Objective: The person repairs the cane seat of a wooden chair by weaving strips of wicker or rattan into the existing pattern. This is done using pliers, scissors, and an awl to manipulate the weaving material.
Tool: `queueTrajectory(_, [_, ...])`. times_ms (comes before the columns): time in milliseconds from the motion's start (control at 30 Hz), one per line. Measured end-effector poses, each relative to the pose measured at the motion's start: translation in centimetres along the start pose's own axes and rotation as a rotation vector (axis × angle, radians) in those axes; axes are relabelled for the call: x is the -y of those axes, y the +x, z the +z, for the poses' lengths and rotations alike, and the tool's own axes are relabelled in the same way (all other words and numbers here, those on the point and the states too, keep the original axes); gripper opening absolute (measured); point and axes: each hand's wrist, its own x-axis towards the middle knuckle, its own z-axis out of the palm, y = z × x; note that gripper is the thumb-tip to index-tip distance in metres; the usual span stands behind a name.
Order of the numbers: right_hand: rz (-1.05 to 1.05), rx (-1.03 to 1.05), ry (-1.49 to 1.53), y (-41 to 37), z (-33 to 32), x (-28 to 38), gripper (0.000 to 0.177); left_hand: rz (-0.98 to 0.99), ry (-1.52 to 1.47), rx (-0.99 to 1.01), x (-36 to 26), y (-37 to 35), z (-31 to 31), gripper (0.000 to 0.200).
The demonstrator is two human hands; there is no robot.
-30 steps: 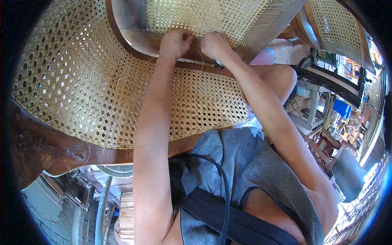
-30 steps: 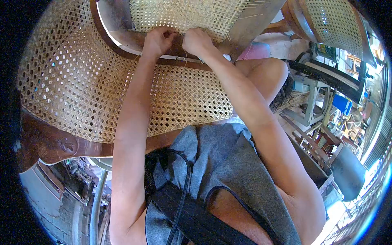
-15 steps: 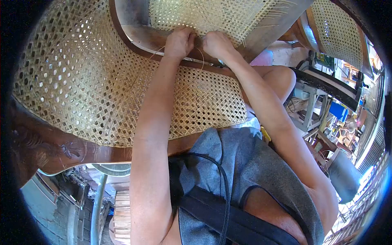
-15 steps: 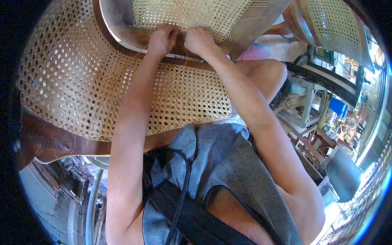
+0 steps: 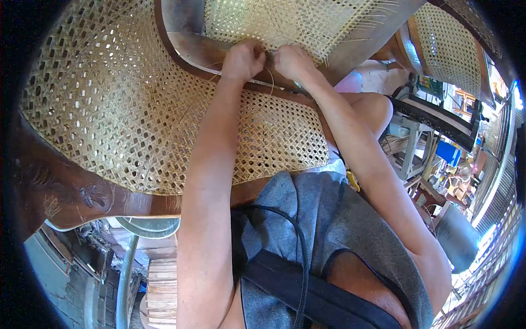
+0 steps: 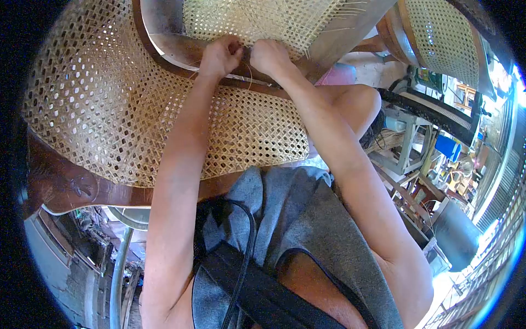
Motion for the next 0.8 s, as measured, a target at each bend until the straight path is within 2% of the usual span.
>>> queueTrajectory(33, [0.004, 0.000, 0.001, -0.1, 0.1, -0.1, 0.024, -0.074, 0.003, 0.022, -0.3, 0.0, -0.4, 0.011])
queueTrajectory(133, [-0.002, -0.009, 0.018, 0.3, 1.0, -0.7, 0.025, 0.044, 0.089, -0.016, 0.6, 0.2, 0.1, 0.016])
queueTrajectory(300, [-0.013, -0.095, 0.118, 0.8, 2.1, -1.3, 0.023, 0.027, 0.097, -0.043, 0.6, 0.1, 0.8, 0.018])
queueTrajectory(533, [-0.047, -0.064, 0.153, 0.6, 1.5, -1.2, 0.027, 0.038, 0.072, -0.081, 0.7, 0.0, 1.3, 0.017])
queueTrajectory(733, [0.002, -0.134, 0.090, 1.0, 1.8, -1.1, 0.031, -0.007, 0.050, -0.076, -0.4, 0.5, 0.9, 0.013])
queueTrajectory(767, [-0.054, -0.099, -0.008, 0.8, 1.2, -1.6, 0.035, 0.014, 0.055, -0.076, -0.5, 0.8, 0.6, 0.013])
queueTrajectory(800, [-0.113, -0.061, -0.108, 0.7, 0.5, -2.2, 0.040, -0.090, 0.071, -0.012, -0.9, 0.8, -0.1, 0.013])
